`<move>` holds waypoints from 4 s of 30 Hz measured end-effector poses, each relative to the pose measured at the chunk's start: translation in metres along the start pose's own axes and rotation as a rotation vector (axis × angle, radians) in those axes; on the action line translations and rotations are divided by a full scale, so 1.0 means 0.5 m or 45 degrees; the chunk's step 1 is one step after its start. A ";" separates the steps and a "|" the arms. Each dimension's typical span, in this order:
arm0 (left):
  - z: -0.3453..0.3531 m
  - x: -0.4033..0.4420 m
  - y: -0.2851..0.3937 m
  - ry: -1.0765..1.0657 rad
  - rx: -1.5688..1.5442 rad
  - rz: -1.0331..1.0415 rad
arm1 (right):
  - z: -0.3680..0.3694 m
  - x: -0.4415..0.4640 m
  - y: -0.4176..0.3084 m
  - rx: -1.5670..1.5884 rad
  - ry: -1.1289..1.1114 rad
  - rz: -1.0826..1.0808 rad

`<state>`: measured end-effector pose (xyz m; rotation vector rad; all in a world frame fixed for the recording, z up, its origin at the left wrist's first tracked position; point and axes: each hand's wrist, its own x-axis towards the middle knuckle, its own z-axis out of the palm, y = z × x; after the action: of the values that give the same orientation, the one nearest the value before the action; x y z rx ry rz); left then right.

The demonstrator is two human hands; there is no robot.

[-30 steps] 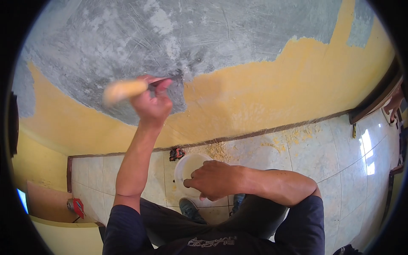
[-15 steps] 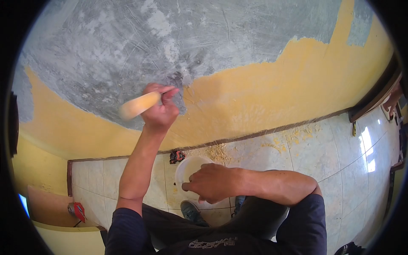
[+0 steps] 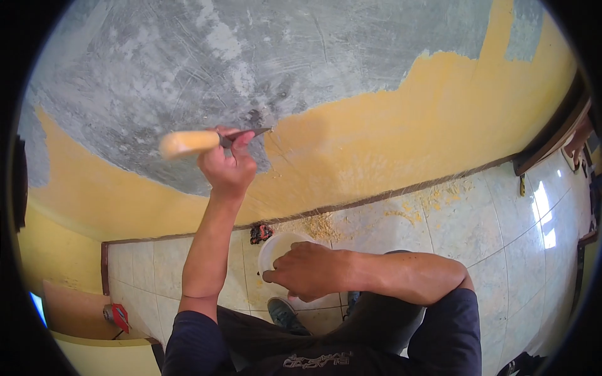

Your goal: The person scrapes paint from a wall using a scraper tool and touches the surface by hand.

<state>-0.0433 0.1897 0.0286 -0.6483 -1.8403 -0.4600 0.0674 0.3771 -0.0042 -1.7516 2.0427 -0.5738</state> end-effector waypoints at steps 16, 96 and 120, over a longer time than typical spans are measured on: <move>-0.031 0.029 -0.004 0.121 0.043 0.072 | -0.288 0.042 0.108 -0.996 1.490 -0.299; -0.007 -0.023 0.005 0.103 0.001 -0.092 | -0.305 0.062 0.226 -1.136 2.049 -0.358; -0.015 -0.024 -0.001 0.076 0.020 -0.040 | -0.307 0.060 0.226 -1.076 2.036 -0.405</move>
<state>-0.0348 0.1824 0.0202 -0.5894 -1.7980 -0.4806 -0.1134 0.3714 0.0632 -2.4223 3.3476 -1.8752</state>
